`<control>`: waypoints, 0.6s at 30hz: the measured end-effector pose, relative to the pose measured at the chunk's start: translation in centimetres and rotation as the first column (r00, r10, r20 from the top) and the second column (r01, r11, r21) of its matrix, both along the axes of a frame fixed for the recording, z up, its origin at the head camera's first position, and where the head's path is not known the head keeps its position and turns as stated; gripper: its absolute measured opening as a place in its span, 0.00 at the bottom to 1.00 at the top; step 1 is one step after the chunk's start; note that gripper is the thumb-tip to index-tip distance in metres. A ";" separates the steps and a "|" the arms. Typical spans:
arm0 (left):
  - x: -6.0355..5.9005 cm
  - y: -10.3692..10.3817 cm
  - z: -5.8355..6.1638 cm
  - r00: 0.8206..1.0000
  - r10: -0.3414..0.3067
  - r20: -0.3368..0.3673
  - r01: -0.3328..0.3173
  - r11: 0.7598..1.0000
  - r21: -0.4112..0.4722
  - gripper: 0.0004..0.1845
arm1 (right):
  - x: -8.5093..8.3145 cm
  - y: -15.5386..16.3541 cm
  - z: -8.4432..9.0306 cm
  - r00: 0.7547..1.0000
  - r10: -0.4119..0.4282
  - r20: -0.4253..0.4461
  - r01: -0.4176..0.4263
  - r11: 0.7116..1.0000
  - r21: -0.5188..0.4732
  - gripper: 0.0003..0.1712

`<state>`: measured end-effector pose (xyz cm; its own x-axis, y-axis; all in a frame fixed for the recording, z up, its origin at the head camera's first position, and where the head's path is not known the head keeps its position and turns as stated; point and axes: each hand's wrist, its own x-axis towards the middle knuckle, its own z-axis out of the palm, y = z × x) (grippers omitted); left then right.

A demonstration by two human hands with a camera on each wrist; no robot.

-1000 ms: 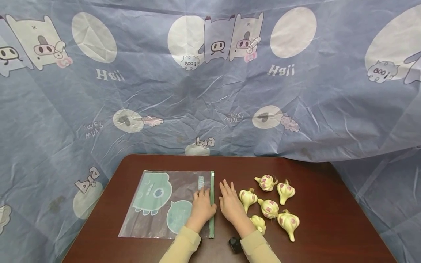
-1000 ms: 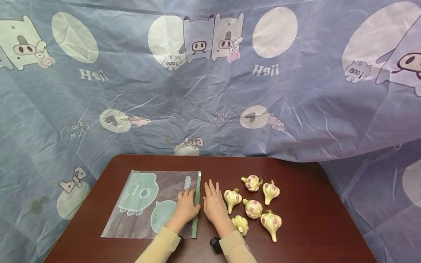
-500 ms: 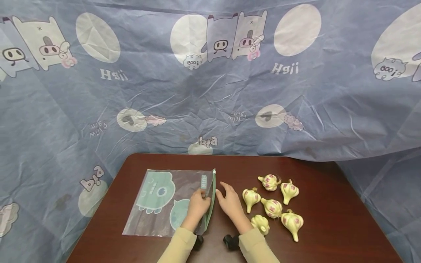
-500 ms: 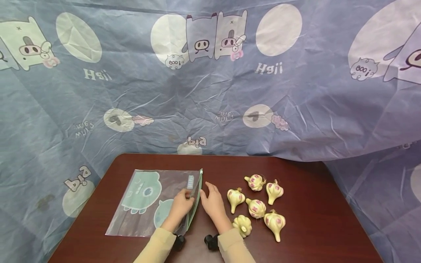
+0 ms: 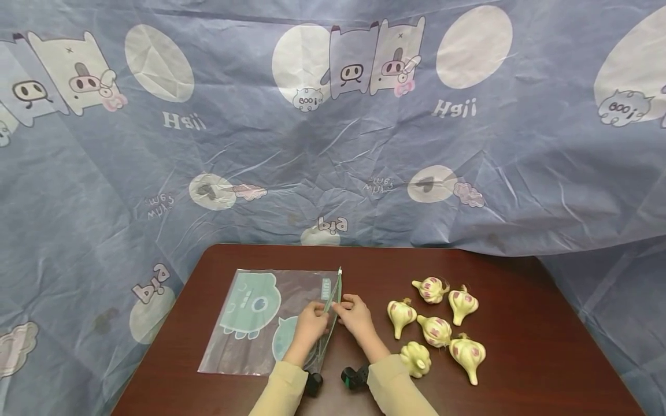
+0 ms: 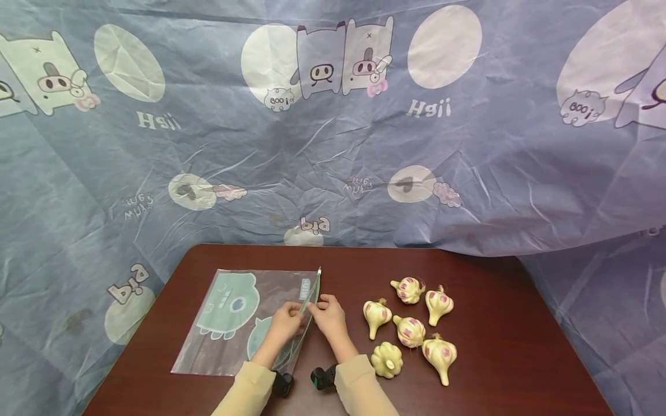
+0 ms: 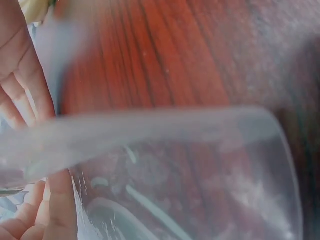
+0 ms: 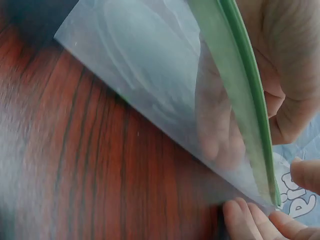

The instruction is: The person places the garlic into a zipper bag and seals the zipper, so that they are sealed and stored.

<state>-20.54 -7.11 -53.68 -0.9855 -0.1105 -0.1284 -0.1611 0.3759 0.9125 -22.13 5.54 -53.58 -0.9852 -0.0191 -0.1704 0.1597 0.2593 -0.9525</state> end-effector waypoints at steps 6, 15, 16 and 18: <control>0.1 -0.1 -0.1 1.000 -0.014 0.013 0.013 0.999 0.042 0.16 | 0.2 -0.5 -0.1 0.999 0.011 0.050 -0.006 0.995 -0.101 0.32; 0.1 0.0 0.5 0.999 -0.032 0.007 0.032 0.998 0.046 0.16 | 0.1 -0.7 -0.3 0.998 -0.026 0.057 0.034 0.990 -0.136 0.22; 0.1 -0.1 0.6 0.999 -0.032 0.008 0.031 0.998 0.050 0.15 | 0.1 -0.7 -0.2 0.998 -0.029 0.059 0.037 0.987 -0.155 0.21; 0.1 -0.2 0.8 0.999 -0.034 0.002 0.034 0.998 0.055 0.14 | 0.2 -0.7 0.0 0.998 -0.032 0.058 0.042 0.982 -0.187 0.19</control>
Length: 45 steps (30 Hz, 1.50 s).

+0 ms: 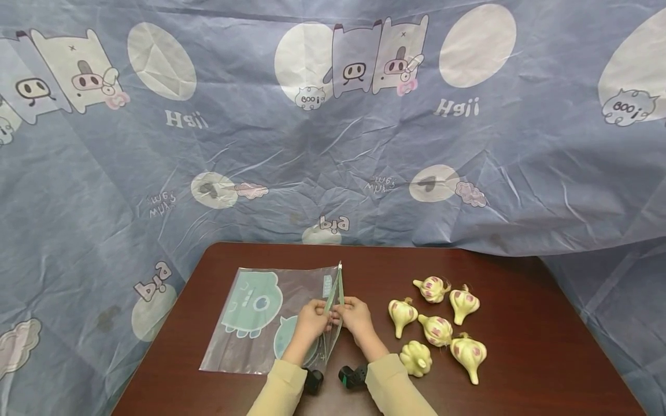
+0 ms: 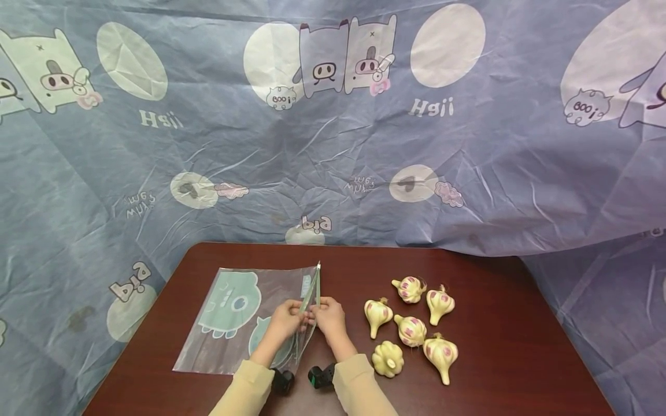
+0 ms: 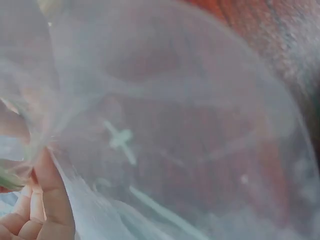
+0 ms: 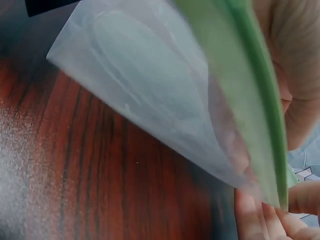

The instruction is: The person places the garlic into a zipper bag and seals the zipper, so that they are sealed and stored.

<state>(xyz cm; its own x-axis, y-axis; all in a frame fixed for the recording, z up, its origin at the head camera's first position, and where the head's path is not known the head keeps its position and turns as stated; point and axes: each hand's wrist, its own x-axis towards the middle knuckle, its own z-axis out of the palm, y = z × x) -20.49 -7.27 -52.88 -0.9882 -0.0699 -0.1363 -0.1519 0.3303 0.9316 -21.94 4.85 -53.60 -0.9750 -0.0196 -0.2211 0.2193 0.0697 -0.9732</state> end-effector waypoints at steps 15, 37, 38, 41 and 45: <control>-0.1 -3.2 3.8 0.995 0.080 -0.053 -0.083 0.995 -0.060 0.10 | -0.2 2.8 1.6 0.998 -0.020 -0.054 0.026 0.992 0.121 0.13; 0.2 -7.8 5.2 0.990 0.082 0.115 -0.095 0.990 0.109 0.14 | 0.3 6.6 3.9 0.999 0.005 -0.044 0.013 0.915 0.402 0.06; 0.2 -7.8 5.1 0.990 0.069 0.126 -0.085 0.989 0.125 0.15 | 0.2 6.6 3.8 0.999 0.000 -0.041 0.017 0.915 0.404 0.06; 0.3 -7.2 4.9 0.989 0.032 0.147 -0.058 0.983 0.175 0.17 | 0.1 6.7 3.5 0.999 -0.010 -0.036 0.024 0.901 0.434 0.07; 0.4 -5.8 4.7 0.989 -0.013 0.148 -0.023 0.971 0.239 0.17 | 0.0 6.5 3.6 0.998 0.020 -0.058 0.012 0.864 0.504 0.10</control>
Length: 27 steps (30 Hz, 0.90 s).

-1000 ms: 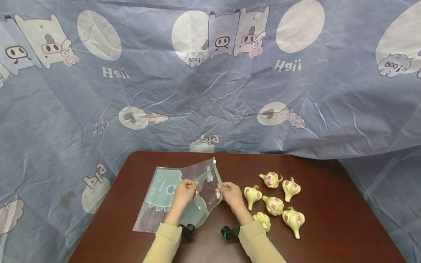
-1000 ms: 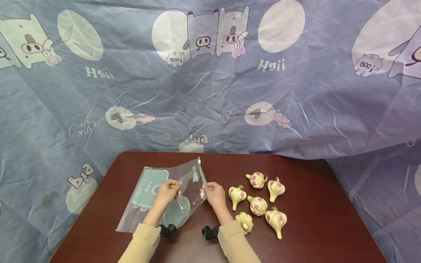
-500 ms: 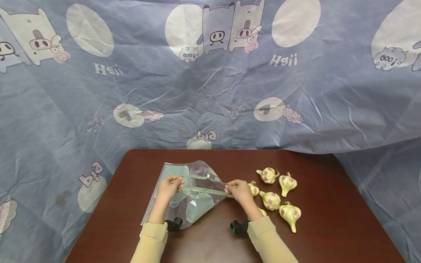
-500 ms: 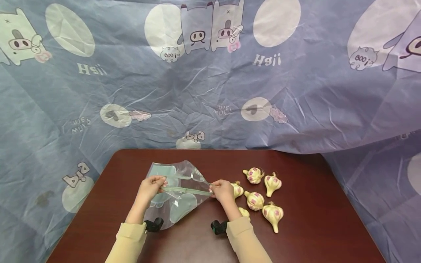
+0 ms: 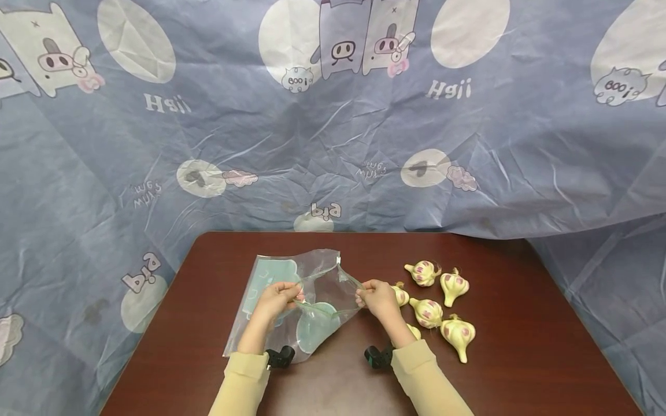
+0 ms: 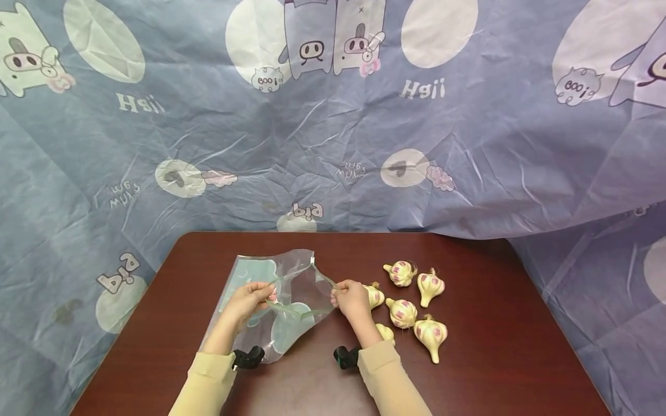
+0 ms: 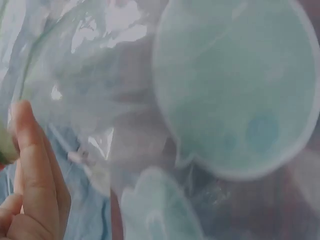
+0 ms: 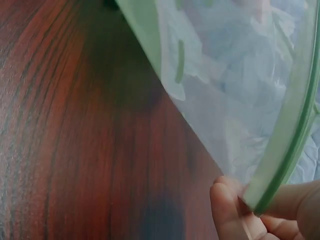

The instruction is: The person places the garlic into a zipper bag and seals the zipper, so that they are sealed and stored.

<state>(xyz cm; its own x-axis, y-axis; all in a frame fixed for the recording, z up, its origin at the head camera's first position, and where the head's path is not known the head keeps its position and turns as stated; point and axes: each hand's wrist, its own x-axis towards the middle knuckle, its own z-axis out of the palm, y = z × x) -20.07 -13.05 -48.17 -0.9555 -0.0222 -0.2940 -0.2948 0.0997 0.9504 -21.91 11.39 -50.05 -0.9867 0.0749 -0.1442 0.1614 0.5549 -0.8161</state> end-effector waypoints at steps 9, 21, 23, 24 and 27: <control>-0.2 3.1 -0.1 0.997 0.020 -0.072 -0.021 1.000 -0.017 0.10 | 0.3 -0.3 1.2 1.000 0.002 -0.029 -0.003 1.000 -0.017 0.20; 0.1 3.6 0.1 0.990 0.023 -0.141 -0.042 0.990 -0.132 0.07 | 1.8 2.9 3.4 0.991 -0.066 -0.117 0.068 0.998 0.012 0.21; 0.2 3.6 0.1 0.986 0.009 -0.164 -0.035 0.987 -0.157 0.06 | 2.4 4.2 3.8 0.986 -0.093 -0.136 0.096 0.995 0.014 0.20; 0.3 3.5 0.1 0.985 0.004 -0.171 -0.033 0.986 -0.165 0.06 | 2.6 4.9 4.0 0.983 -0.105 -0.152 0.109 0.994 0.018 0.19; 0.4 3.4 0.2 0.984 -0.016 -0.179 -0.016 0.984 -0.177 0.05 | 3.7 7.1 4.3 0.974 -0.155 -0.167 0.162 0.987 0.025 0.19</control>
